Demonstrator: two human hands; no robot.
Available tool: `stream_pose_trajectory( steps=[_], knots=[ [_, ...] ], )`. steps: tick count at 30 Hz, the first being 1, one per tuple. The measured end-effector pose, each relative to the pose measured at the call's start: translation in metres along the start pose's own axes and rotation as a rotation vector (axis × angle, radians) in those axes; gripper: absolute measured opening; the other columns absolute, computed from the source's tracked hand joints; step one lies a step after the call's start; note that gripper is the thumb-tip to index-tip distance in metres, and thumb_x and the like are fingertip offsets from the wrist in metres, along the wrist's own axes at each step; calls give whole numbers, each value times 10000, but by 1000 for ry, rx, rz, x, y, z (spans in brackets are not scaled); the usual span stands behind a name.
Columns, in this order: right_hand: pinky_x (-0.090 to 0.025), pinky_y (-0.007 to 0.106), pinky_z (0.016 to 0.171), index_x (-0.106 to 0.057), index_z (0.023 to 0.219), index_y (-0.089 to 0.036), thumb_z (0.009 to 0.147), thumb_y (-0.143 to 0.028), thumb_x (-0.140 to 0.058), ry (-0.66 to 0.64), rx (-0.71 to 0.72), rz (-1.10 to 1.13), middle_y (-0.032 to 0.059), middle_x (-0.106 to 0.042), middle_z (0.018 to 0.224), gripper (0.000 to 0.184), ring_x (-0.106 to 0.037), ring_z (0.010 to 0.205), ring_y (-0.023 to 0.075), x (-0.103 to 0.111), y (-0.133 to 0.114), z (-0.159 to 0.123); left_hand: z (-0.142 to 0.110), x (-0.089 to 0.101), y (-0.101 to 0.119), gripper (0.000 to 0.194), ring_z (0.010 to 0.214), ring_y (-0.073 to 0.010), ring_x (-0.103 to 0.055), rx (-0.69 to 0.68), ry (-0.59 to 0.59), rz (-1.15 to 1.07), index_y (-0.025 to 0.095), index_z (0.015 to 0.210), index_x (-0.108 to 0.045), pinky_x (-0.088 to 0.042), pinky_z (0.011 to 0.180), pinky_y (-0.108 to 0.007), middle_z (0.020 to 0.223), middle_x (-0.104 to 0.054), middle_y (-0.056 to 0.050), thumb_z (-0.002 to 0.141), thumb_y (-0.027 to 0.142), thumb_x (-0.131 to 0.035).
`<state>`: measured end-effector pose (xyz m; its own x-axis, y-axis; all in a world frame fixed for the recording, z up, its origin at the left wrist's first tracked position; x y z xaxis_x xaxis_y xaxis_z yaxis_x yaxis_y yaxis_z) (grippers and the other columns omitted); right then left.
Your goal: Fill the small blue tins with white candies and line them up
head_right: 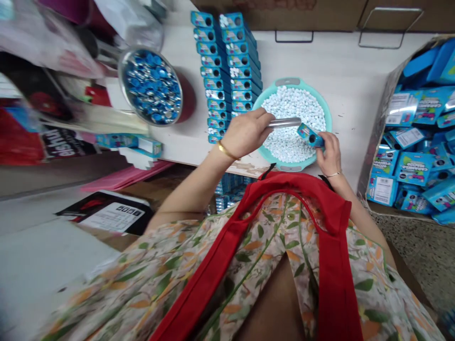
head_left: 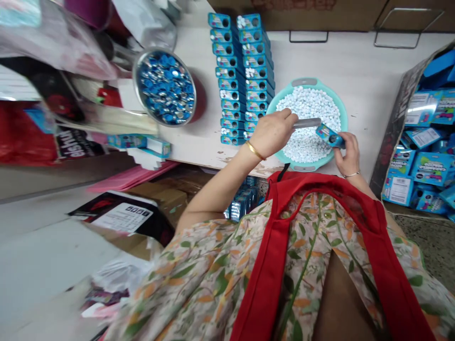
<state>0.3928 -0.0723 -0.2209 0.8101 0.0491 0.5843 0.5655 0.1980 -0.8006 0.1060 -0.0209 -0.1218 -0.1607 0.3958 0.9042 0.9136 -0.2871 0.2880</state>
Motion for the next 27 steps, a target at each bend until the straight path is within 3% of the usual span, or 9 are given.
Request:
stream_pose_trajectory(
  steps=[3, 5, 9, 13, 15, 18, 22, 27],
  knots=[
    [-586, 668, 1147, -651, 1336, -244, 974, -499, -634, 54, -45, -2, 158, -706, 1305, 443, -680, 1264, 363, 17, 7, -2, 12, -53, -31, 296, 1204, -323, -692, 105, -237, 40, 133, 1263, -701, -546, 964, -427, 1316, -710, -198, 1060, 105, -487],
    [-594, 658, 1128, -653, 1320, -240, 959, -505, -658, 89, -64, -3, 158, -701, 1280, 448, -683, 1232, 359, 29, 13, -4, 22, -89, -29, 318, 1260, -329, -685, 120, -376, -6, 104, 1279, -698, -536, 1004, -417, 1374, -697, -224, 1050, 73, -479],
    [-575, 684, 1138, -643, 1347, -246, 952, -539, -690, 132, -98, -12, 141, -680, 1279, 494, -685, 1226, 359, 45, 23, -9, 48, -140, 10, 360, 1362, -308, -640, 52, -355, -220, 119, 1368, -664, -506, 1120, -405, 1459, -674, -215, 1063, 102, -472],
    [-586, 678, 1126, -636, 1365, -256, 946, -601, -711, 212, -123, -20, 114, -680, 1262, 548, -705, 1197, 342, 47, 30, -14, 58, -157, 27, 475, 1409, -287, -617, 6, -323, -347, 89, 1454, -616, -458, 1213, -401, 1527, -644, -228, 1012, 69, -443],
    [-601, 649, 1114, -633, 1358, -254, 946, -624, -706, 239, -134, -25, 110, -686, 1255, 558, -711, 1181, 325, 46, 30, -16, 53, -153, 20, 478, 1358, -283, -637, -9, -307, -408, 63, 1470, -599, -469, 1195, -394, 1490, -659, -239, 1015, 129, -471],
    [-612, 626, 1102, -629, 1356, -255, 966, -606, -674, 220, -139, -38, 115, -692, 1252, 527, -710, 1180, 317, 45, 27, -17, 37, -131, 1, 439, 1244, -282, -673, -62, -242, -461, 90, 1427, -622, -505, 1126, -399, 1387, -700, -222, 1030, 230, -496],
    [-588, 660, 1138, -628, 1387, -250, 993, -528, -646, 131, -108, -40, 144, -690, 1302, 482, -686, 1241, 346, 43, 18, -16, 13, -76, -13, 360, 1170, -295, -689, -181, -122, -445, 154, 1337, -656, -538, 1045, -413, 1278, -726, -188, 1055, 320, -507],
    [-592, 660, 1150, -623, 1405, -270, 1004, -420, -598, 46, 14, -54, 142, -708, 1337, 429, -678, 1287, 354, 25, 3, -11, -4, -4, 2, 333, 1123, -282, -693, -298, -52, -308, 171, 1313, -670, -551, 998, -408, 1217, -727, -153, 1084, 348, -507]
  ],
)
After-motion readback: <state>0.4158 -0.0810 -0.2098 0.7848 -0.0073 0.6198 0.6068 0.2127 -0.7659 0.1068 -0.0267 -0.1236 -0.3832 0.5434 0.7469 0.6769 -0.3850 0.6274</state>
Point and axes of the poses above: each hand's wrist, its own z-axis towards the middle knuckle, its own x-axis out of the back of the hand, y = z × x, the point moved 3 cm from there along z, towards the middle knuckle
